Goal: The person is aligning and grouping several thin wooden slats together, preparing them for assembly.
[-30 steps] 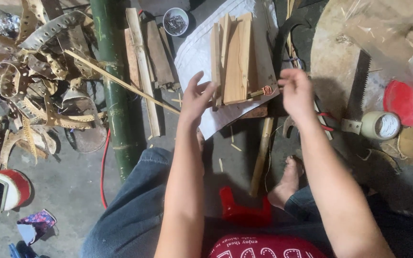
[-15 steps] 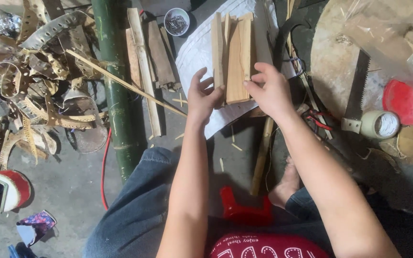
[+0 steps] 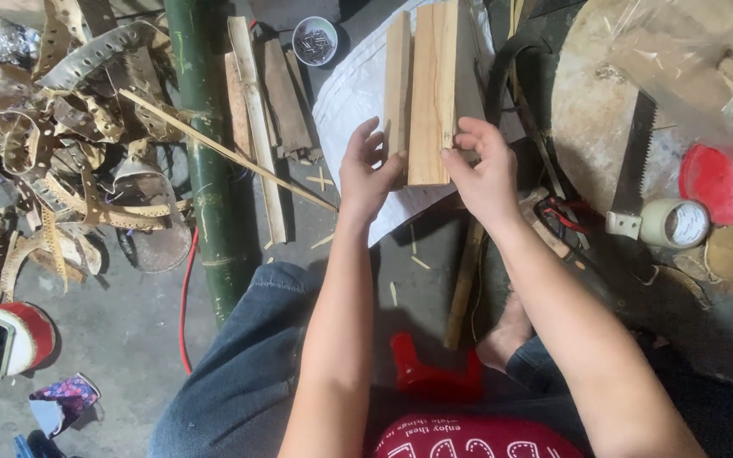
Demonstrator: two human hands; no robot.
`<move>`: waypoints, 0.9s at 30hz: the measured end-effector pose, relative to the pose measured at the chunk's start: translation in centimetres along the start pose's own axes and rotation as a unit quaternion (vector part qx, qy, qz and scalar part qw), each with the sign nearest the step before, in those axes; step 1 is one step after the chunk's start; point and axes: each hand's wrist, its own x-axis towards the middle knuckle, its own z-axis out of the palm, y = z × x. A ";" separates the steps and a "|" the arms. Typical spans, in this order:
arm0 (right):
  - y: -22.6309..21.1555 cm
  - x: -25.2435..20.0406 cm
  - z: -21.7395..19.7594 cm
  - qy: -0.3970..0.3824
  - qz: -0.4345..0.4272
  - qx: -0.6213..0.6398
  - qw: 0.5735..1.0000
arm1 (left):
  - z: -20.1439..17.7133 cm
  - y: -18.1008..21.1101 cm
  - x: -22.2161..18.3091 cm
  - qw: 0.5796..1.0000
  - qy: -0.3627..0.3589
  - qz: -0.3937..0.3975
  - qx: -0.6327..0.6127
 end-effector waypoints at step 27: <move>-0.4 -1.3 1.1 0.026 0.016 0.085 0.996 | -0.7 -4.8 3.2 0.990 0.005 0.061 0.127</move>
